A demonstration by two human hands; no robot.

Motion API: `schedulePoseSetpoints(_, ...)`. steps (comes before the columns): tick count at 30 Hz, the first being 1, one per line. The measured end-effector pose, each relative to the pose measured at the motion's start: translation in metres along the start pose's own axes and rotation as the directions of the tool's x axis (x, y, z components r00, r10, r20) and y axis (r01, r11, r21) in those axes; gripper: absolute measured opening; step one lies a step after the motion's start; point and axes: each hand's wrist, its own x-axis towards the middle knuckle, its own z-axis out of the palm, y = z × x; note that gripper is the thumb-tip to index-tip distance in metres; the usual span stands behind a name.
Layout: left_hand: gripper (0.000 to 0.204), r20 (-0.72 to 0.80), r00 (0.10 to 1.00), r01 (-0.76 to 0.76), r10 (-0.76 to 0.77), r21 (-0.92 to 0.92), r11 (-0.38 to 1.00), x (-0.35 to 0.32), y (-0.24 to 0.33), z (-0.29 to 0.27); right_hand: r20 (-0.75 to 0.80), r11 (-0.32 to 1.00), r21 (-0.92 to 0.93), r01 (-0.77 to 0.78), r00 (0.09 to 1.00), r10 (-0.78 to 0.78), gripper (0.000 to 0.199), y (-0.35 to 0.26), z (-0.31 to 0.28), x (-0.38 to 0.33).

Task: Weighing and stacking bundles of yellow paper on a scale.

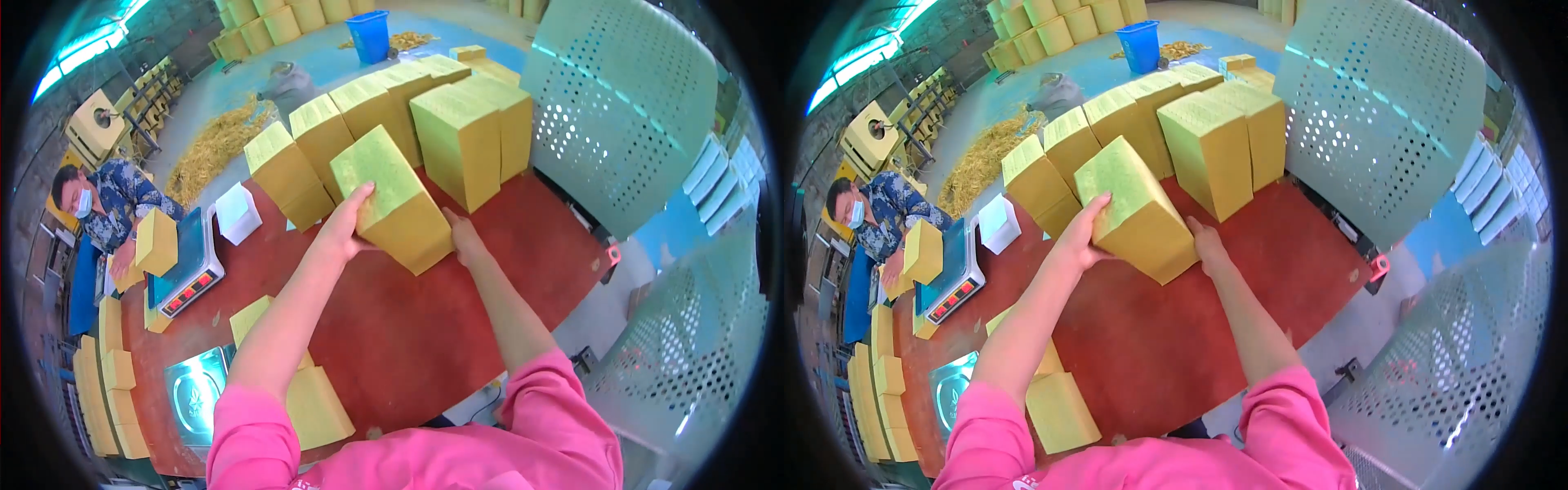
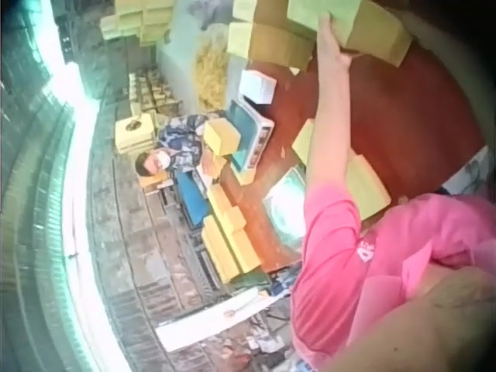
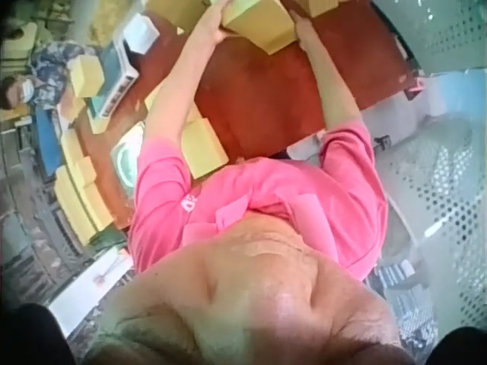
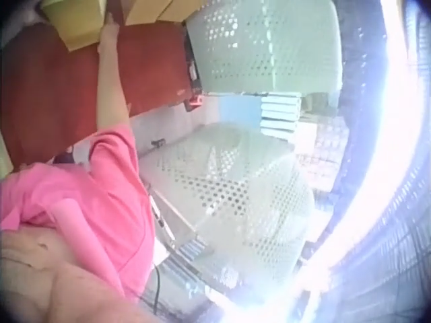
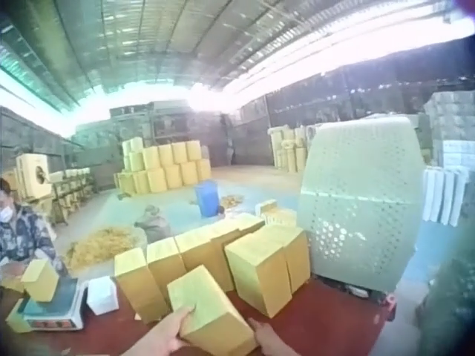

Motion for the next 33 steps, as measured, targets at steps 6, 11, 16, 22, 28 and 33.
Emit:
schedulePoseSetpoints(6, 0.07, -0.08, 0.992, 0.115, -0.102, 0.181, 0.977, 0.083, 0.02, 0.032, -0.301, 0.842, -0.389, 0.374, 0.812, -0.5, 0.044, -0.004, -0.011, 0.019)
schedulePoseSetpoints(11, 0.069, -0.089, 0.995, 0.065, -0.044, 0.25, 0.966, 0.098, 0.021, 0.057, -0.201, 0.789, -0.502, 0.354, 0.839, -0.505, 0.024, 0.002, -0.021, -0.035)
schedulePoseSetpoints(16, 0.077, -0.117, 0.992, 0.082, -0.055, 0.24, 0.967, 0.118, 0.025, 0.065, -0.091, 0.692, -0.62, 0.37, 0.842, -0.532, 0.021, 0.019, -0.019, 0.006)
schedulePoseSetpoints(22, 0.073, 0.21, 0.964, -0.108, 0.162, -0.247, 0.963, 0.096, 0.004, 0.044, -0.018, 0.744, -0.496, 0.448, 0.851, -0.524, 0.024, 0.051, -0.004, 0.012)
schedulePoseSetpoints(28, 0.09, 0.081, 0.918, -0.381, 0.387, 0.447, 0.809, -0.009, -0.018, 0.02, -0.009, 0.697, -0.535, 0.478, 0.822, -0.57, 0.02, 0.063, -0.035, -0.007)
schedulePoseSetpoints(33, 0.077, 0.033, 0.919, -0.357, 0.393, 0.495, 0.792, -0.17, 0.009, -0.086, 0.239, 0.883, -0.133, 0.45, 0.879, -0.412, 0.017, 0.028, 0.1, -0.111)
